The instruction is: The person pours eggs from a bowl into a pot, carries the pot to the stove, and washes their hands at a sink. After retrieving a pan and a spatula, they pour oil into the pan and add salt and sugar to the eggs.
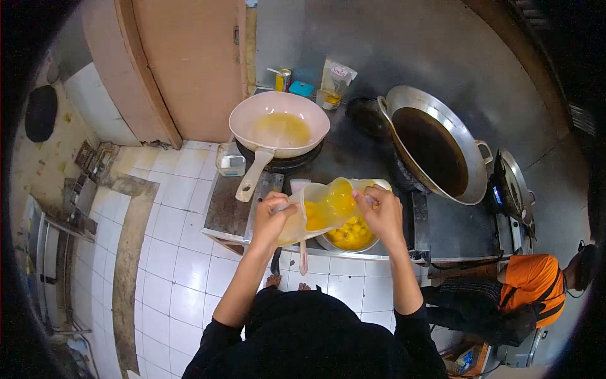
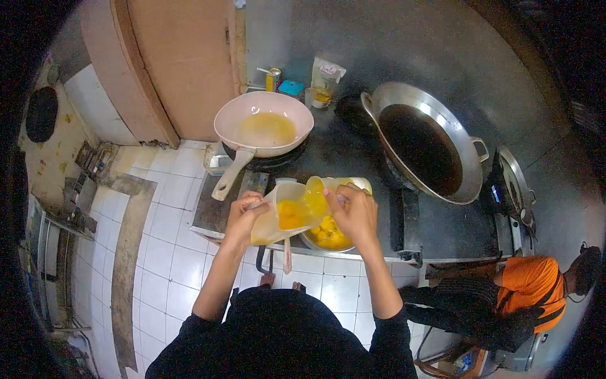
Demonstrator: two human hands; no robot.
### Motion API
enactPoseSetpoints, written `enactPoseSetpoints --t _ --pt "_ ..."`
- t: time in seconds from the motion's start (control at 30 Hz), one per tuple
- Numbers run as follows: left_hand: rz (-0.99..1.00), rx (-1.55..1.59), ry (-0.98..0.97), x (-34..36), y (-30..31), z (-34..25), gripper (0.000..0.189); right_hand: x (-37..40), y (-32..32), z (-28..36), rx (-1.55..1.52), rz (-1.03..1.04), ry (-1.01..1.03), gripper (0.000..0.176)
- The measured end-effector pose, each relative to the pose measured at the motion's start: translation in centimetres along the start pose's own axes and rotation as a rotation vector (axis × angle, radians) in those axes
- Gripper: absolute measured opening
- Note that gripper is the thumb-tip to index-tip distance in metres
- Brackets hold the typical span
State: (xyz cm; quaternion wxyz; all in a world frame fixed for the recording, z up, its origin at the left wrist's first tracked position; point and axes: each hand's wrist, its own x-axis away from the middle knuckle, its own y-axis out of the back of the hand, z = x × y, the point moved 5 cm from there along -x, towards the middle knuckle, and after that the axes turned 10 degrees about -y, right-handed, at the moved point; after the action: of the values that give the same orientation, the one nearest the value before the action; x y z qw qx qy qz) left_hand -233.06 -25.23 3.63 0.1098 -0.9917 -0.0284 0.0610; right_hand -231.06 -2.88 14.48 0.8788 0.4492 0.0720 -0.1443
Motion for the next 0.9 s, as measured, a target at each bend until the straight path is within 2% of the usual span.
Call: enactPoseSetpoints --t 0.17,0.23,0.3,0.37,0.43,0.5,0.53,0.6,0.63,0.73,0.9 --pt "-0.021 0.077 0.024 0.3 0.3 0.2 0.012 -0.4 -0.1 -2.6 -0.041 0.024 -0.063 0.036" --pt "-0.063 0.141 0.047 0.4 0.7 0.3 0.014 -0.9 -1.3 -5.9 -0.3 0.149 -0.21 0.041" --pt "-0.082 0.176 0.046 0.6 1.0 0.1 0.015 -0.6 -0.7 -5.4 -0.406 0.208 -0.27 0.04" --pt "-0.097 0.212 0.043 0.7 1.2 0.1 0.015 -0.2 -0.6 -5.6 -0.7 0.242 -0.416 0.036" --pt "-0.106 0.217 0.046 0.7 1.3 0.5 0.016 -0.6 -1.1 -7.2 -0.709 0.264 -0.37 0.037" --pt "-0.112 0.198 0.042 0.8 1.0 0.1 0.016 -1.0 -1.0 -6.8 -0.57 0.264 -0.247 0.036" --pt "-0.118 0.178 0.039 0.9 0.9 0.0 0.016 -1.1 -1.0 -6.7 -0.57 0.262 -0.248 0.036" --pt "-0.107 0.149 0.036 1.1 0.6 -0.3 0.015 -0.9 -0.4 -3.9 -0.176 0.148 -0.115 0.036" --pt "-0.099 0.12 0.032 1.1 0.5 -0.4 0.014 -0.6 -0.3 -2.8 -0.176 0.149 -0.114 0.036" --pt "-0.092 0.156 0.068 1.1 0.4 0.8 0.012 0.3 -0.1 1.3 0.056 0.043 0.119 0.031" --pt "-0.1 0.213 0.136 1.6 0.2 0.7 0.011 1.4 -0.9 4.0 0.249 0.008 0.256 0.027"
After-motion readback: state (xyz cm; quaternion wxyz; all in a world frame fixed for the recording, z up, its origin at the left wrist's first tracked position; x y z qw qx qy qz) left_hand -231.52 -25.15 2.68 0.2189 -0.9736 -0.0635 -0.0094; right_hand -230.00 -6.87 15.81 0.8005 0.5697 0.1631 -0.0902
